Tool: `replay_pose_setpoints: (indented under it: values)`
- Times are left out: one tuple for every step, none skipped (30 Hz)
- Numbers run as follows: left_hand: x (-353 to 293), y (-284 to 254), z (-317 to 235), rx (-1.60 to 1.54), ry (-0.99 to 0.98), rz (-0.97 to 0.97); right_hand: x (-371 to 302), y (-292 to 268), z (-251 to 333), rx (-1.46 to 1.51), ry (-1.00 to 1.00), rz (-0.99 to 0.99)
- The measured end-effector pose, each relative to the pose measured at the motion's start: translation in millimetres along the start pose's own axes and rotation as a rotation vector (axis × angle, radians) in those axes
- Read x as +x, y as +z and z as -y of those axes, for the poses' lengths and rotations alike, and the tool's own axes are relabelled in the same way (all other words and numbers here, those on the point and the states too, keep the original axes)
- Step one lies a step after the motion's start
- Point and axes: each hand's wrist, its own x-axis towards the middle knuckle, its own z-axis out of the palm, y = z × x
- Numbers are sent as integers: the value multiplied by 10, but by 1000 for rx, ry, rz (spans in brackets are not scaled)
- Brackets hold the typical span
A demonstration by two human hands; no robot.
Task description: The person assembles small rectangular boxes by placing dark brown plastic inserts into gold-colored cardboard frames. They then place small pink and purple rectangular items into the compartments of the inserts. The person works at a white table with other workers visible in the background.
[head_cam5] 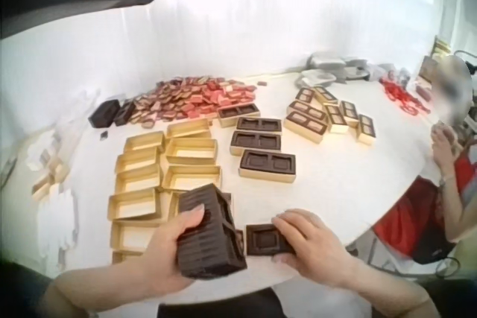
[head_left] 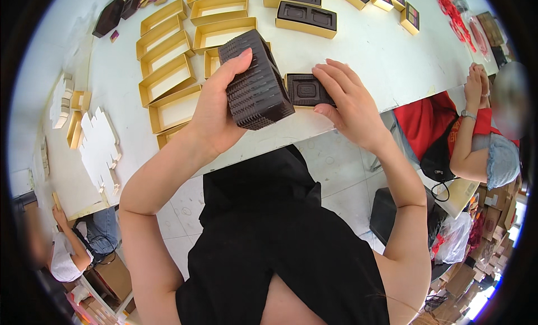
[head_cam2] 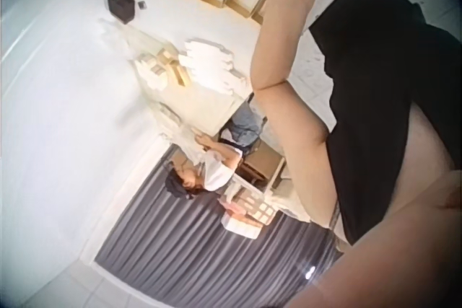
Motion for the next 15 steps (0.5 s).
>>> replay_pose_setpoints:
  values:
    - [5,-15,3,11,12,-8,6,-15,2,-67,-23,21]
    - [9,-28,8,23,24,-16,9,-7,-28,9,6,47]
    - [15,-41,19,27,30,-17,18,10,-74,83,37,74]
    - [21,-49,33,31,37,-18,30,21,-99,158,68,101]
    - [23,-55,36,35,44,-20,53,17,-93,189,72,112]
    - [25,-62,37,44,49,3,78,8,-85,221,74,129]
    - [32,-64,28,53,54,25,92,4,-79,253,75,147]
    - [30,-63,20,61,59,46,84,5,-71,147,19,118]
    - [11,-42,2,54,45,47,69,13,-53,44,-38,84]
    - [-10,-5,-19,46,31,48,61,22,-45,-58,-95,50]
    - [-22,9,-28,39,16,48,64,40,-56,-54,-119,34]
    - [-13,-13,-22,50,35,39,72,56,-76,-52,-142,14]
    - [10,-51,-5,62,53,30,82,68,-99,-51,-164,-5]
    - [27,-74,-4,74,71,22,92,75,-120,36,-161,8]
    - [34,-90,8,72,78,24,71,85,-140,125,-155,31]
